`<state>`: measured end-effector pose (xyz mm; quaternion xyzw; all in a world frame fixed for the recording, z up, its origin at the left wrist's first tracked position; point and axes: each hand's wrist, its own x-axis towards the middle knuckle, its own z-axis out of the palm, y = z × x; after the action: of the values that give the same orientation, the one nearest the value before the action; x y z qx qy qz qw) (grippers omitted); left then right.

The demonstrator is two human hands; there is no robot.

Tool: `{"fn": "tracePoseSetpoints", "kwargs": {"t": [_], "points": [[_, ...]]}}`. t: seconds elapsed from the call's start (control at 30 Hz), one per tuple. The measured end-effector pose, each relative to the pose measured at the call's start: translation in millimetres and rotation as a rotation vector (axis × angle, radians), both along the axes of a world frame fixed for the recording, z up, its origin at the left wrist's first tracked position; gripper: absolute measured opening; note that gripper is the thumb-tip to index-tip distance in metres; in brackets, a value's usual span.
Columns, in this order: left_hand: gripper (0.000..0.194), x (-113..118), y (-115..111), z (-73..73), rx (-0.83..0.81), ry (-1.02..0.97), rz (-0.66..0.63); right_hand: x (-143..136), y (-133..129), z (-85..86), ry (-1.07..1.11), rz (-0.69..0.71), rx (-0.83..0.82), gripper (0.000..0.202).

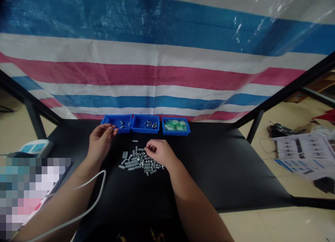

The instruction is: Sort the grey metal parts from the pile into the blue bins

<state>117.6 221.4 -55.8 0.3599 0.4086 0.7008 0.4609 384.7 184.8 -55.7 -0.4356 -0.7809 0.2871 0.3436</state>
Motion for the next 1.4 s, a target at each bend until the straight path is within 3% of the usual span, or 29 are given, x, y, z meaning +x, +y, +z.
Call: {"fn": "tracePoseSetpoints", "kwargs": {"t": [0.13,0.27,0.4,0.53,0.7,0.8,1.03,1.13,1.23,1.4], "points": [[0.032,-1.5,-1.1,-0.3,-0.027,0.008,-0.038,-0.7,3.7,-5.0,0.102,-0.039,0.026,0.011],[0.032,-2.4,-0.8,-2.9,-0.047,0.017,-0.068,-3.0,9.3,-16.3,0.238,-0.026,-0.102,0.016],[0.032,-3.9,0.9,-7.1,-0.072,0.039,-0.084,-8.9,15.7,-26.2,0.387,-0.157,-0.164,0.02],[0.033,-4.8,1.7,-8.1,-0.097,0.06,-0.084,-11.9,19.3,-26.5,0.521,-0.381,0.008,0.025],[0.034,-3.9,0.3,-5.6,-0.121,0.091,-0.096,-9.7,17.6,-19.1,0.481,-0.465,0.299,0.03],[0.033,-4.0,0.3,-6.2,-0.128,0.108,-0.108,-8.4,19.5,-19.0,0.434,-0.442,0.376,0.034],[0.036,-3.5,-0.6,-7.1,-0.157,0.144,-0.141,-7.9,20.8,-13.2,0.188,-0.247,0.326,0.069],[0.035,-2.8,-1.4,-6.2,-0.153,0.151,-0.151,-7.7,15.4,-5.6,0.182,-0.269,0.344,0.06],[0.035,-2.5,-1.4,-6.0,-0.154,0.159,-0.148,-6.6,12.6,-2.1,0.144,-0.27,0.339,0.037],[0.036,-1.6,-2.0,-5.0,-0.166,0.173,-0.152,-4.8,12.4,-2.7,0.055,-0.08,0.264,0.013]]}}
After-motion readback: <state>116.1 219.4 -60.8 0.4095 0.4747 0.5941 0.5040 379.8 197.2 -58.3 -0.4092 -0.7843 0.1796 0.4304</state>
